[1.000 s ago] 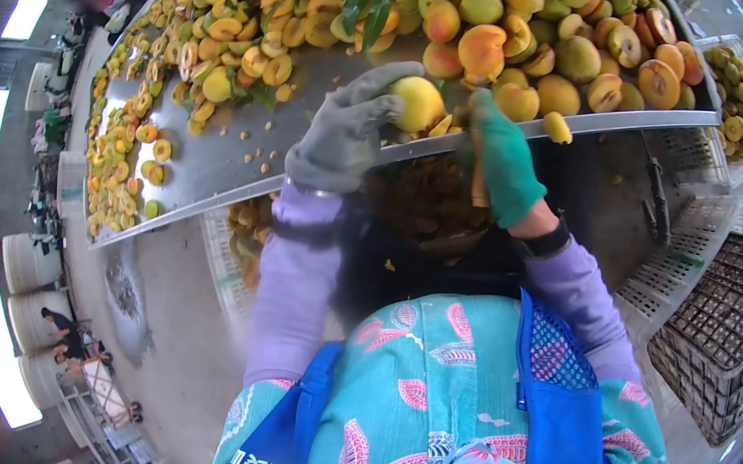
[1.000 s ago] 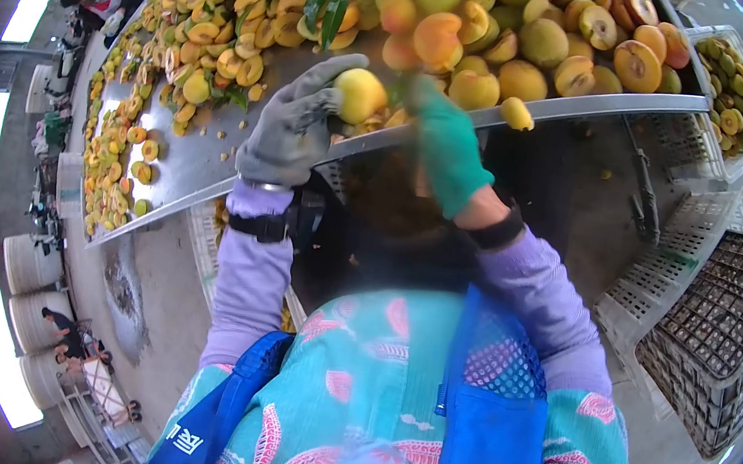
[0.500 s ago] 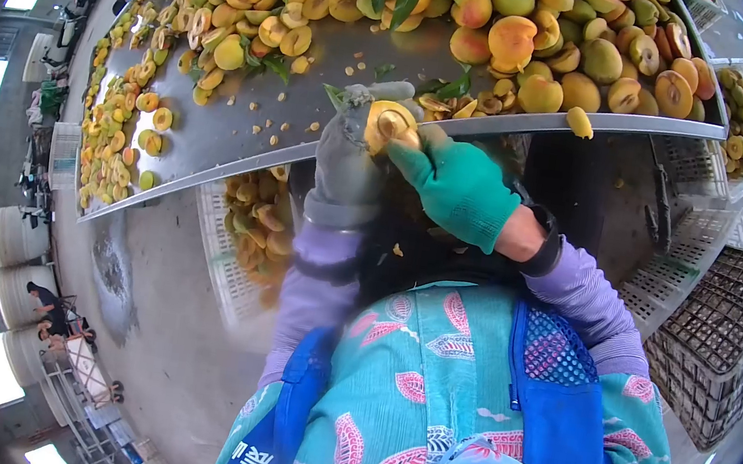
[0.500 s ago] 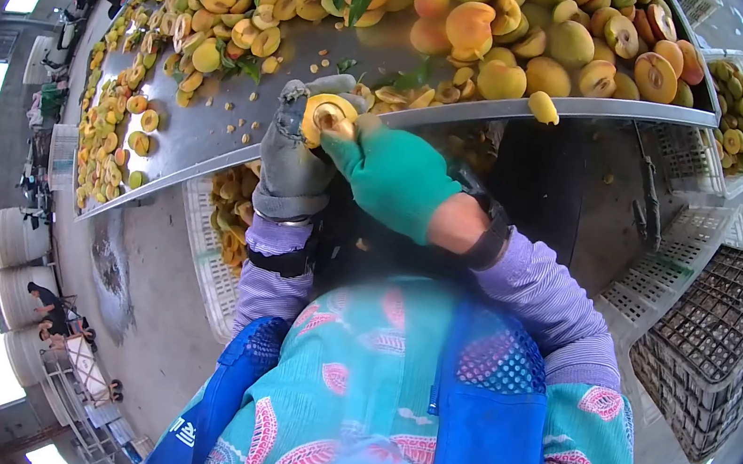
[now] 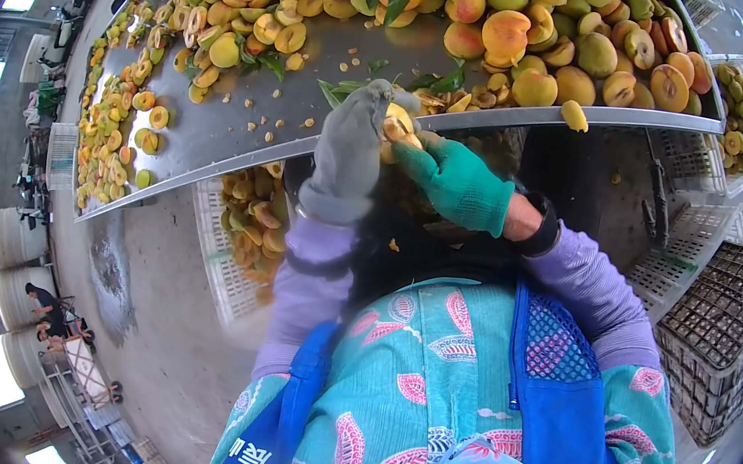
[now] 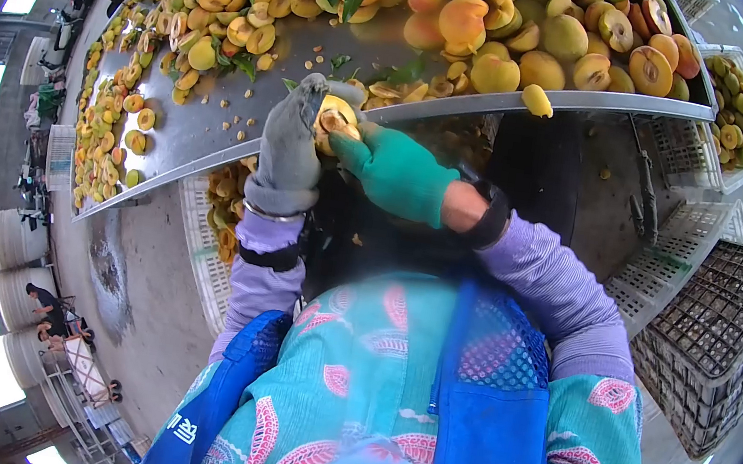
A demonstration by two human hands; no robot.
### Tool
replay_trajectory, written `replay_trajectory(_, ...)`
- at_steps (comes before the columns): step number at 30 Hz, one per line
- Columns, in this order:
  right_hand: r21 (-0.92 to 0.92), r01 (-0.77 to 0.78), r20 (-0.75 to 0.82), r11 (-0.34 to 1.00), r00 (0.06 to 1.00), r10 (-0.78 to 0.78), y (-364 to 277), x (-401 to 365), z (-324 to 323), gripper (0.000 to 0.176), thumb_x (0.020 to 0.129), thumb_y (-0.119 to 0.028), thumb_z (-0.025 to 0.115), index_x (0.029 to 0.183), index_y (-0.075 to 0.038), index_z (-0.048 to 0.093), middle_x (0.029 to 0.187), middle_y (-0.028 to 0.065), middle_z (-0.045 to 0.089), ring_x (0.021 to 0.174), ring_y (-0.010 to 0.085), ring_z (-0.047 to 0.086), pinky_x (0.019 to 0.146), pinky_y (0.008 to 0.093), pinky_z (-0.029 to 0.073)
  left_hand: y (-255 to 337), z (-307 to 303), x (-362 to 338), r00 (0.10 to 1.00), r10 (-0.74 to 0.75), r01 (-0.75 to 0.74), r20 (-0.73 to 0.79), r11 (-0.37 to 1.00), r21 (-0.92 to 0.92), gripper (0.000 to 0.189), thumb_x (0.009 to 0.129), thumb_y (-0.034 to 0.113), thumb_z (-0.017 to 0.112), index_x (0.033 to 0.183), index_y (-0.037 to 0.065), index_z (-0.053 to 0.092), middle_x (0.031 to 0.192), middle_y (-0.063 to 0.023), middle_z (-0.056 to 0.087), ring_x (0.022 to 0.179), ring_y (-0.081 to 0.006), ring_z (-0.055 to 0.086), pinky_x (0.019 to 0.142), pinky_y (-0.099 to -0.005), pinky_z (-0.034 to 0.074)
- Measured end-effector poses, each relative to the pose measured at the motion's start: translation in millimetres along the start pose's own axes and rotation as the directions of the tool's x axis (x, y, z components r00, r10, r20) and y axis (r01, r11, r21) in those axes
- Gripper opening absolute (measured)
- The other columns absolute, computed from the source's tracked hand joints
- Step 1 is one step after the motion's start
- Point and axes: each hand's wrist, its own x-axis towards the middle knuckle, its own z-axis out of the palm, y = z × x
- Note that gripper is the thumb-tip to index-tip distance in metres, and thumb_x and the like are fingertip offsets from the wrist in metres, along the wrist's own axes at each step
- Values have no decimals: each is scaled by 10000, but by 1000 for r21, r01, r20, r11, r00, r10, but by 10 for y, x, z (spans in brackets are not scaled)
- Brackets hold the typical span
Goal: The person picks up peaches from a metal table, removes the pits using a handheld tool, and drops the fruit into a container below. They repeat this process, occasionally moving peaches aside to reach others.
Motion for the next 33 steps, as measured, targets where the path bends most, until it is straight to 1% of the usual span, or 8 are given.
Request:
replay_trajectory(3,135,-92,-98,987,990,106,-6,-31,155,463,985,-442,463,1065,-8,605,864,146,654,755,260,599,717,369,478,-246,238,-15,716,663,-559,-220,732,389,381,1031,285,401,1098,-43,584,1011,-160,641,815,-225,639,780,-321,515)
replay_trajectory(4,225,-54,-144,973,986,88,-19,-32,271,456,984,-451,467,1045,-22,610,816,120,640,715,229,593,674,353,477,-261,334,-54,841,362,-394,-401,919,5,382,1037,274,383,1100,-49,575,1024,-166,631,800,-217,637,761,-309,516)
replay_trajectory(13,888,-389,323,246,907,269,-219,-25,340,411,965,-506,489,959,-99,550,637,-16,452,476,92,468,392,253,379,-132,56,155,987,31,-66,-160,974,-219,301,996,255,508,966,-17,632,805,-102,659,685,-153,603,614,-266,499)
replay_trajectory(19,814,-131,-9,565,971,237,-289,85,435,318,996,-419,480,881,-126,525,618,-33,445,460,90,421,388,260,323,-24,-2,213,965,141,-106,-222,981,162,282,1001,247,505,980,-1,638,817,-84,662,715,-139,602,640,-251,481)
replay_trajectory(22,890,-335,250,311,926,282,-413,30,316,325,990,-422,491,936,-108,553,638,-23,467,470,86,420,391,260,324,-7,82,151,932,174,-233,-317,959,-161,279,1001,243,498,979,2,637,845,-76,655,746,-124,596,673,-253,475)
replay_trajectory(25,548,35,-166,836,984,68,-67,156,461,353,985,-452,485,907,-114,550,628,-16,455,465,88,404,386,255,317,22,161,100,879,395,-416,-267,909,-24,268,1000,236,494,978,5,629,889,-85,651,760,-140,599,684,-271,486)
replay_trajectory(29,753,-343,326,562,936,134,-268,98,139,404,986,-470,469,841,-97,522,613,-9,447,435,105,385,381,245,316,25,-23,44,975,184,-215,-126,926,-311,436,1019,396,383,1055,-2,558,945,-159,649,770,-217,634,699,-327,540)
replay_trajectory(33,630,-302,96,715,944,314,-475,10,344,418,976,-486,473,903,-77,519,598,16,469,432,113,418,380,275,325,-48,66,85,915,273,-302,-297,952,-57,470,1001,431,411,1024,-9,574,857,-159,660,644,-210,622,612,-294,524)
